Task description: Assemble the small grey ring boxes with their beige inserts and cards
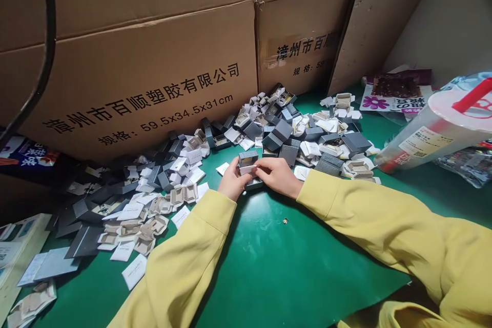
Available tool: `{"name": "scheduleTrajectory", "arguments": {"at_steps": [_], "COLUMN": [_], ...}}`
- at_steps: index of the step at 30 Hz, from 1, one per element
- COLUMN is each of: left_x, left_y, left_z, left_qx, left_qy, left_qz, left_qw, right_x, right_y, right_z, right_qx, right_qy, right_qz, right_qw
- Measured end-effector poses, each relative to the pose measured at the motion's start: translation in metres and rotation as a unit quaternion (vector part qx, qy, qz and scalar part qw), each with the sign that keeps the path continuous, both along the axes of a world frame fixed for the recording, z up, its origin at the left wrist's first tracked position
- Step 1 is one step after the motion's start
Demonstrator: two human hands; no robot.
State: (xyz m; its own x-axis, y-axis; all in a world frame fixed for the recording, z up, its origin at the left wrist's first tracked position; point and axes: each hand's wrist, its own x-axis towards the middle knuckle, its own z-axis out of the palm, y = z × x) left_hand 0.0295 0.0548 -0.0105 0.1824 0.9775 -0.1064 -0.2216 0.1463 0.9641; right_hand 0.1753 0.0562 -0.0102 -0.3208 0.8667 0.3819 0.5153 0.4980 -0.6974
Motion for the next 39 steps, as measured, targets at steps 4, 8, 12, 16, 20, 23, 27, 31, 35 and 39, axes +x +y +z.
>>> {"name": "scheduleTrajectory", "arguments": {"at_steps": [4, 8, 12, 16, 20, 23, 27, 31, 35, 39], "left_x": [-0.0003, 0.0003, 0.0008, 0.0014, 0.0016, 0.0011, 0.0001, -0.0004, -0.0008, -0.0006], "left_y": [0.0009, -0.0003, -0.0005, -0.0004, -0.0006, -0.0005, -0.0004, -0.0008, -0.0012, -0.0014], "left_z": [-0.0047, -0.0039, -0.0034, -0.0030, -0.0021, -0.0025, -0.0037, -0.0044, -0.0043, -0.0028], "left_qx": [0.025, 0.031, 0.036, 0.029, 0.024, 0.029, 0.042, 0.047, 0.057, 0.056], "left_qy": [0.047, 0.063, 0.069, 0.067, 0.069, 0.077, 0.089, 0.094, 0.103, 0.099], "left_qz": [0.013, 0.013, 0.018, 0.018, 0.010, 0.002, -0.010, -0.018, -0.020, -0.020], "left_qw": [0.999, 0.997, 0.997, 0.997, 0.997, 0.997, 0.995, 0.994, 0.993, 0.993], "right_x": [-0.0001, 0.0000, -0.0007, -0.0006, 0.0017, 0.0039, 0.0061, 0.0069, 0.0069, 0.0067], "right_y": [0.0003, -0.0004, -0.0028, -0.0058, -0.0049, -0.0024, -0.0002, 0.0016, 0.0037, 0.0027], "right_z": [-0.0006, -0.0009, 0.0020, 0.0049, 0.0023, -0.0005, -0.0012, -0.0017, -0.0040, -0.0030], "right_qx": [0.000, 0.002, 0.006, 0.034, 0.088, 0.121, 0.167, 0.210, 0.231, 0.253], "right_qy": [-0.010, -0.020, -0.033, -0.021, -0.017, -0.038, -0.077, -0.106, -0.133, -0.160], "right_qz": [-0.001, -0.006, -0.009, -0.007, -0.014, -0.027, -0.021, -0.018, -0.031, -0.019], "right_qw": [1.000, 1.000, 0.999, 0.999, 0.996, 0.992, 0.983, 0.972, 0.963, 0.954]}}
